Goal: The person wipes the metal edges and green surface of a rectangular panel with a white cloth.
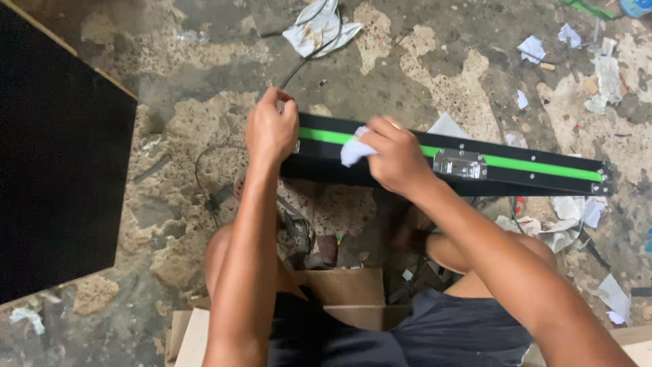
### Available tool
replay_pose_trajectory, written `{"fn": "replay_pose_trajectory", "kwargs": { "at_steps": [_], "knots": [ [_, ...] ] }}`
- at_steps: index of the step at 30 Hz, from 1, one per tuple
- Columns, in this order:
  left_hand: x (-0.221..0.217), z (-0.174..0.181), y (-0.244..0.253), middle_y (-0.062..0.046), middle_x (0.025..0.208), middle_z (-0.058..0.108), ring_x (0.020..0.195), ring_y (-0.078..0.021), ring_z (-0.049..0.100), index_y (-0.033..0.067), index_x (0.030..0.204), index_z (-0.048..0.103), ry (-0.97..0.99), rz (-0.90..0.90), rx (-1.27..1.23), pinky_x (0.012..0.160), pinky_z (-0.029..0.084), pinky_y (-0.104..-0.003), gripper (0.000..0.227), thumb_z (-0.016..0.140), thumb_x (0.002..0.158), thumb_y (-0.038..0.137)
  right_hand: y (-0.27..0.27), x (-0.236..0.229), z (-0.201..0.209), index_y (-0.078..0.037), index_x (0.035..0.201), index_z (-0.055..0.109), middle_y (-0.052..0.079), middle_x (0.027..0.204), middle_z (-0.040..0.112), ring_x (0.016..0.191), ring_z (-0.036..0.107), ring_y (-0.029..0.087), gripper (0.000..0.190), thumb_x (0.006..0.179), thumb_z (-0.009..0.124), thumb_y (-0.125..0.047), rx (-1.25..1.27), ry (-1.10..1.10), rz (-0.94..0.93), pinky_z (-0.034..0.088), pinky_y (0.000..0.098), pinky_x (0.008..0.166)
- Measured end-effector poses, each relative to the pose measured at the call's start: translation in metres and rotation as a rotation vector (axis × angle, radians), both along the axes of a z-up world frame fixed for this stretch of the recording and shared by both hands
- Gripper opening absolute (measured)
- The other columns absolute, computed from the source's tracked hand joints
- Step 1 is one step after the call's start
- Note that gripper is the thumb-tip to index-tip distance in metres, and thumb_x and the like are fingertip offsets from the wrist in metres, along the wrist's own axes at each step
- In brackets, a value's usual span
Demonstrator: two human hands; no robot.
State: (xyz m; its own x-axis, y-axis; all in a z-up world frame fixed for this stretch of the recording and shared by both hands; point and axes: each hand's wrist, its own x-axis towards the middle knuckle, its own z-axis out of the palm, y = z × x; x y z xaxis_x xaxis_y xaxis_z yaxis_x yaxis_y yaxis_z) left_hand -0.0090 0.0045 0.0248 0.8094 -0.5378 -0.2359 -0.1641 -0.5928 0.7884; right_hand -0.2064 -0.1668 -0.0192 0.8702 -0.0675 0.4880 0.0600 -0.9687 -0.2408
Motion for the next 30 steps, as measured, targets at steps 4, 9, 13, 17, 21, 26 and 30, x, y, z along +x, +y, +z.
{"fn": "replay_pose_trajectory", "kwargs": {
  "at_steps": [4, 9, 13, 17, 21, 26, 30],
  "knots": [
    [0.015, -0.014, 0.001, -0.02, 0.101, 0.077, 0.111, -0.0483, 0.07, 0.0208, 0.111, 0.076, 0.02, -0.004, -0.033, 0.095, 0.054, -0.06, 0.033, 0.055, 0.094, 0.039, -0.02, -0.025, 0.012, -0.014, 0.093, 0.07, 0.007, 0.088, 0.058, 0.081, 0.063, 0.036, 0.032, 0.069, 0.055, 0.0, 0.025, 0.042, 0.056, 0.052, 0.0466, 0.074],
    [0.007, -0.008, -0.002, -0.026, 0.103, 0.075, 0.113, -0.0515, 0.068, 0.0183, 0.12, 0.072, -0.013, -0.007, -0.071, 0.098, 0.051, -0.063, 0.034, 0.055, 0.096, 0.035, -0.027, -0.048, 0.016, -0.017, 0.092, 0.071, 0.003, 0.085, 0.059, 0.081, 0.066, 0.033, 0.03, 0.073, 0.055, 0.0, -0.057, 0.116, -0.106, 0.053, 0.0435, 0.074],
    [0.011, -0.02, -0.001, -0.027, 0.103, 0.074, 0.111, -0.0534, 0.069, 0.0138, 0.119, 0.071, -0.016, -0.003, -0.117, 0.095, 0.052, -0.064, 0.032, 0.056, 0.097, 0.031, 0.008, 0.013, 0.014, -0.015, 0.089, 0.07, 0.005, 0.083, 0.06, 0.079, 0.066, 0.036, 0.022, 0.08, 0.057, 0.0, 0.03, 0.005, -0.013, 0.053, 0.0451, 0.072],
    [0.023, -0.036, -0.007, -0.025, 0.102, 0.075, 0.11, -0.0531, 0.069, 0.0151, 0.115, 0.074, 0.02, -0.024, -0.132, 0.094, 0.053, -0.064, 0.032, 0.055, 0.097, 0.034, -0.012, -0.028, 0.023, -0.011, 0.096, 0.071, 0.01, 0.086, 0.061, 0.084, 0.068, 0.039, 0.021, 0.083, 0.059, 0.0, -0.006, 0.063, -0.056, 0.054, 0.0467, 0.076],
    [0.008, -0.002, -0.006, -0.023, 0.102, 0.075, 0.113, -0.0506, 0.068, 0.0197, 0.117, 0.073, 0.035, -0.005, -0.029, 0.098, 0.051, -0.063, 0.031, 0.055, 0.097, 0.035, -0.047, -0.083, 0.009, -0.017, 0.107, 0.076, 0.001, 0.091, 0.064, 0.088, 0.072, 0.029, 0.019, 0.093, 0.068, -0.008, -0.096, 0.088, -0.265, 0.057, 0.0384, 0.08],
    [0.007, -0.004, -0.001, -0.025, 0.106, 0.075, 0.116, -0.051, 0.068, 0.0161, 0.121, 0.07, 0.036, -0.019, -0.055, 0.097, 0.052, -0.065, 0.032, 0.051, 0.1, 0.031, 0.008, 0.005, -0.002, -0.016, 0.101, 0.074, 0.003, 0.087, 0.065, 0.084, 0.071, 0.032, 0.009, 0.095, 0.069, -0.01, 0.061, -0.069, -0.177, 0.057, 0.0398, 0.078],
    [0.017, -0.024, -0.002, -0.022, 0.105, 0.075, 0.113, -0.0498, 0.069, 0.0211, 0.111, 0.073, 0.035, -0.01, -0.033, 0.096, 0.053, -0.062, 0.031, 0.055, 0.095, 0.04, -0.001, -0.012, 0.0, -0.013, 0.094, 0.074, 0.007, 0.081, 0.061, 0.077, 0.068, 0.035, 0.015, 0.087, 0.07, -0.001, 0.026, -0.071, -0.074, 0.056, 0.0448, 0.074]
  ]
}}
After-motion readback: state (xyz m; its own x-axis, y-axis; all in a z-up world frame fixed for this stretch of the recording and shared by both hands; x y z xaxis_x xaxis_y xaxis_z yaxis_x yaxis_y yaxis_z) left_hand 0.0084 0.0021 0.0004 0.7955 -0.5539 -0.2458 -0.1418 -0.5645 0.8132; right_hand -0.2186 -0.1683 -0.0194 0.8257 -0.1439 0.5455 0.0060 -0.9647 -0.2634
